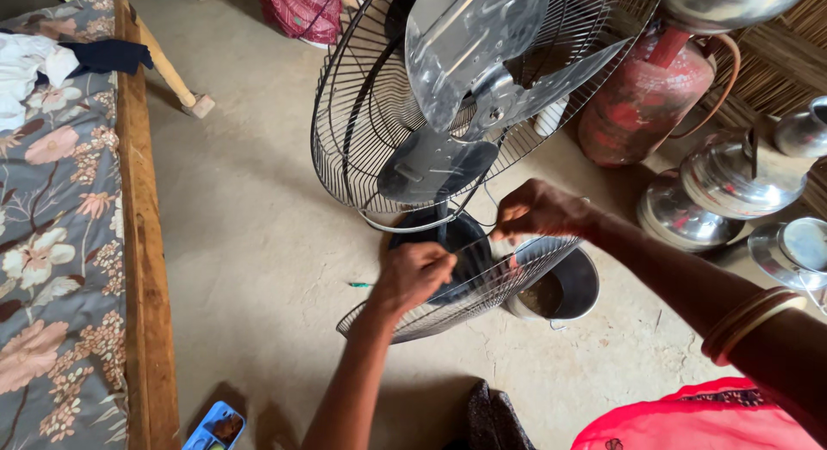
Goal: The person cleans a standing fan by wiping the blades and cage with a cloth. They then reassemble the fan by attaching the front cage and securing it with a red cloth strip.
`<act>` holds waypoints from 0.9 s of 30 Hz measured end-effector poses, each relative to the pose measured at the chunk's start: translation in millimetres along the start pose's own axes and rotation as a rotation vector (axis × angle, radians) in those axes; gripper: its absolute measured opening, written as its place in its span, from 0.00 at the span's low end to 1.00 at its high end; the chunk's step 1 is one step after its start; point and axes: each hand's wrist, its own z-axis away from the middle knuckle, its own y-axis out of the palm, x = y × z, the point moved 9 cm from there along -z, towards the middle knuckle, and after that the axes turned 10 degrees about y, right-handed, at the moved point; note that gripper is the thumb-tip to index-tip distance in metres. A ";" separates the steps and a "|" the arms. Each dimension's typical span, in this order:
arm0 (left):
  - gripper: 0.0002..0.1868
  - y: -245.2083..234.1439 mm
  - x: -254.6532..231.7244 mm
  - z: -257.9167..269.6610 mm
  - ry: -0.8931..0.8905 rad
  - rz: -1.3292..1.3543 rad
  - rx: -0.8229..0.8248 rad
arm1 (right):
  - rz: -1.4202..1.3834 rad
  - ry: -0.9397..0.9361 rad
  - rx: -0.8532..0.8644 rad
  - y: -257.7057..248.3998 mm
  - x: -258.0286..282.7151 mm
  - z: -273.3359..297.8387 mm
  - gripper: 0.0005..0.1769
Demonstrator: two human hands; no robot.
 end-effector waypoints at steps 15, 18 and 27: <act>0.16 16.7 -39.8 -23.9 -0.174 0.068 -0.168 | 0.268 0.117 0.060 -42.4 -26.2 17.7 0.21; 0.16 -3.1 -26.4 -19.2 -0.067 0.341 -0.215 | 0.235 0.217 -0.006 -69.0 -75.6 24.6 0.24; 0.14 -70.6 -11.3 20.3 -0.093 0.517 -0.267 | 0.041 0.229 -0.208 -144.5 -142.5 53.2 0.34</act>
